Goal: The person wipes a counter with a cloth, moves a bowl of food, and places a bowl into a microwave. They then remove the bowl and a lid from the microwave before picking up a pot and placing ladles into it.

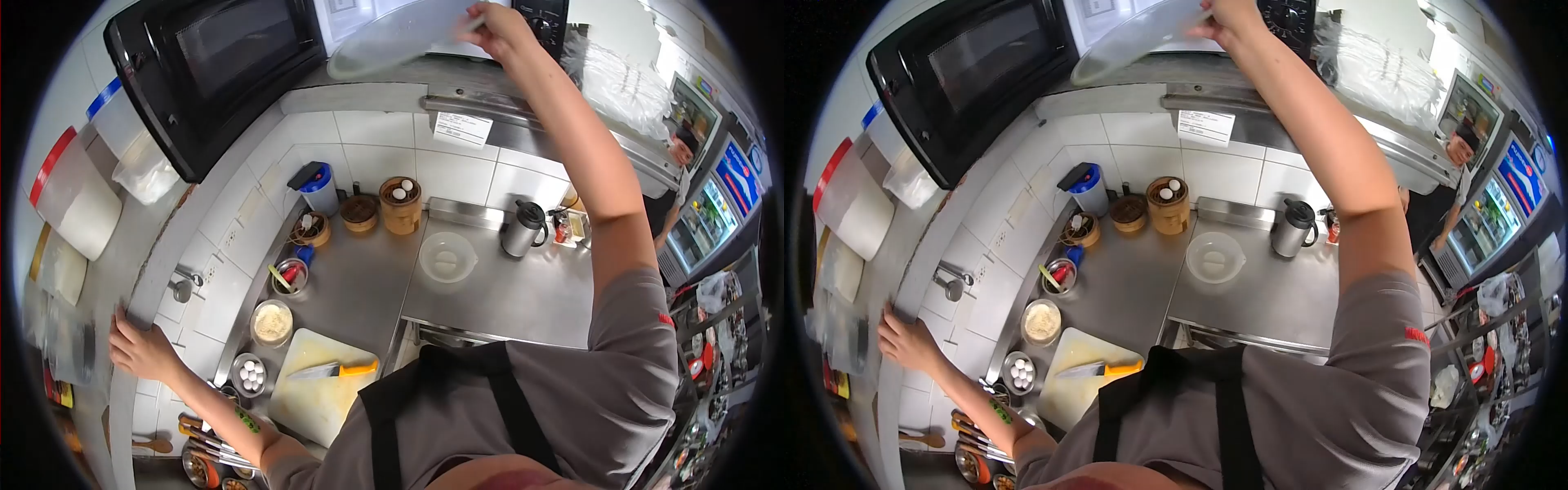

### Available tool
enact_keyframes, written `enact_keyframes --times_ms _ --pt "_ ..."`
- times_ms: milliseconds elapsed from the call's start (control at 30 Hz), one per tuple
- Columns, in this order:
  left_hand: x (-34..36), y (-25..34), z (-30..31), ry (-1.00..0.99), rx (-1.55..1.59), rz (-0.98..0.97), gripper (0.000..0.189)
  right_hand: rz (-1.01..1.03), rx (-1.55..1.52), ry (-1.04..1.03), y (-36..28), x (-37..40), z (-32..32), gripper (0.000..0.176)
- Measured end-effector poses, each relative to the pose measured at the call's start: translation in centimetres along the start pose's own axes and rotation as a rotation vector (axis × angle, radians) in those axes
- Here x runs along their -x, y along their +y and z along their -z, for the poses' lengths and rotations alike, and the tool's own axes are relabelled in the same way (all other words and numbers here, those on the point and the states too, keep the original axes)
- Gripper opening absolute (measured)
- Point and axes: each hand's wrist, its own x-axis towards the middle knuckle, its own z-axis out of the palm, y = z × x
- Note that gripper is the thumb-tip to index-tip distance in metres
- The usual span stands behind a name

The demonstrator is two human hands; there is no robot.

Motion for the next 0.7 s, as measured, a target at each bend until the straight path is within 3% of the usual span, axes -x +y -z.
enact_keyframes --times_ms 33,100,167,233,300,367,567,700 --pt "0.0 0.0 0.0 0.007 0.016 0.0 0.033 -0.08 -0.015 0.07 0.3 -0.8 -1.8 0.021" --pt "0.2 0.3 -0.2 -0.031 0.014 0.041 0.035 0.099 0.004 -0.019 1.0 -3.6 -3.2 0.02" --pt "0.2 0.1 -0.1 -0.025 0.034 0.031 0.037 0.096 -0.018 0.033 0.8 -4.1 -5.1 0.024" --pt "0.3 0.0 -0.3 -0.044 0.021 0.032 0.037 0.007 -0.213 0.184 0.8 -4.7 -6.3 0.024" --pt "0.4 0.2 -0.4 -0.019 -0.005 0.046 0.037 -0.039 -0.196 0.195 1.5 -6.0 -6.3 0.026" --pt "0.3 0.3 -0.4 -0.015 0.007 0.045 0.037 -0.127 -0.15 0.228 1.9 -8.0 -5.6 0.043" --pt "0.3 0.1 -0.5 -0.007 0.007 0.03 0.039 -0.123 -0.147 0.229 2.9 -10.6 -4.5 0.026" --pt "0.2 0.3 -0.3 -0.024 0.001 0.037 0.038 -0.072 0.04 0.23 2.9 -12.0 -3.1 0.026"
